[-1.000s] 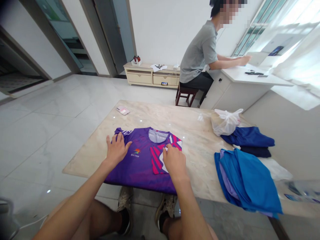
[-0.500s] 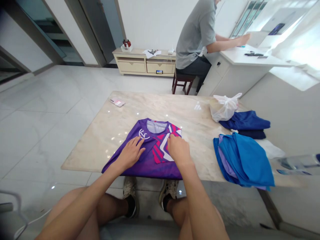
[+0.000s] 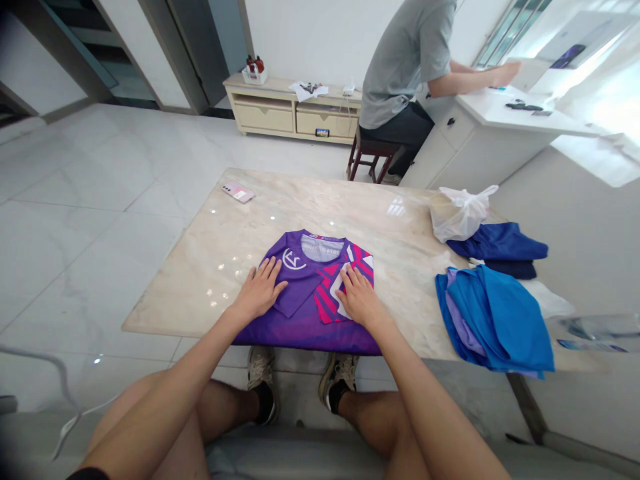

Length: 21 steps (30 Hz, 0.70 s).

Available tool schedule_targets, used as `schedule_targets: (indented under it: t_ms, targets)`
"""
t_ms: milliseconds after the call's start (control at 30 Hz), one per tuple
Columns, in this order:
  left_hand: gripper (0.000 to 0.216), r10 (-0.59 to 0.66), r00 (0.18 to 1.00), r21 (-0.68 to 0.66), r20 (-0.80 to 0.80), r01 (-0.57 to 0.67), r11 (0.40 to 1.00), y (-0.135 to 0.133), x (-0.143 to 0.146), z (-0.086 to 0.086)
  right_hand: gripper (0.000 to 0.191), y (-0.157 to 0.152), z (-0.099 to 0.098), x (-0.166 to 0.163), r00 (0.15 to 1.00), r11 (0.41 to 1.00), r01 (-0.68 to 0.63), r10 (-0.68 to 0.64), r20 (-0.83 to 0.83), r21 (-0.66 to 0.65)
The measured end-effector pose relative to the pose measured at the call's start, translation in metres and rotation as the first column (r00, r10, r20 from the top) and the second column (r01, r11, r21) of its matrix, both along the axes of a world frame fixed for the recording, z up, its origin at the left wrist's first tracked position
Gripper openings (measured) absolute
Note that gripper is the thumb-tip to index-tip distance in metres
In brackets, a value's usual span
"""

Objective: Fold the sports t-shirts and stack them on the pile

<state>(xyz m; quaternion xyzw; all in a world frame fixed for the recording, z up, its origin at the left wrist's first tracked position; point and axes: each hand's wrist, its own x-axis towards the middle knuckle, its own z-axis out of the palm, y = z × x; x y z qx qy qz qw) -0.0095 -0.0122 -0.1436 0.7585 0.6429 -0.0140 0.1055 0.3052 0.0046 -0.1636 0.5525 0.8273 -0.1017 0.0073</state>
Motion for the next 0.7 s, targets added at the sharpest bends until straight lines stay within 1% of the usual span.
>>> schedule_targets:
  t_ms: [67,100,133,200,300,367,433,500,600,700]
  targets:
    - [0.074,0.095,0.994,0.013,-0.045,-0.094,0.995,0.004,-0.010,-0.001,0.071,-0.001,-0.007,-0.005,0.998,0.998,0.059,-0.059,0.006,0.017]
    - [0.077,0.121,0.991,0.033,-0.059,-0.119,0.992,0.005,-0.014,-0.001,0.072,-0.002,-0.008,-0.008,0.997,0.996,0.081,-0.081,0.008,0.031]
    - [0.079,0.121,0.991,0.053,-0.063,-0.118,0.992,0.005,-0.016,-0.001,0.072,-0.003,-0.009,-0.012,0.996,0.995,0.089,-0.089,0.010,0.048]
    - [0.079,0.046,0.998,0.075,-0.041,-0.043,0.996,0.003,-0.015,-0.001,0.071,-0.005,-0.009,-0.021,0.997,0.993,0.073,-0.074,0.008,0.090]
    - [0.074,-0.118,0.993,0.044,0.014,0.117,0.992,-0.006,-0.004,-0.007,0.071,-0.010,-0.014,-0.033,0.999,0.991,0.038,-0.037,-0.017,0.129]
    - [0.072,-0.164,0.986,0.028,0.029,0.163,0.986,-0.013,0.006,-0.015,0.072,-0.014,-0.023,-0.038,0.998,0.991,0.033,-0.027,-0.050,0.133]
    - [0.070,-0.184,0.982,0.038,0.034,0.182,0.982,-0.018,0.014,-0.021,0.072,-0.017,-0.033,-0.040,0.996,0.990,0.034,-0.022,-0.090,0.139]
    - [0.070,-0.193,0.981,0.052,0.035,0.191,0.980,-0.019,0.016,-0.024,0.072,-0.018,-0.041,-0.039,0.993,0.989,0.037,-0.020,-0.119,0.144]
    - [0.070,-0.167,0.986,0.058,0.024,0.165,0.985,-0.013,0.010,-0.018,0.071,-0.010,-0.038,-0.030,0.990,0.989,0.056,-0.036,-0.137,0.140]
    - [0.068,-0.116,0.993,0.062,0.002,0.116,0.991,-0.005,-0.005,-0.009,0.070,0.006,-0.024,-0.012,0.984,0.978,0.133,-0.111,-0.140,0.161]
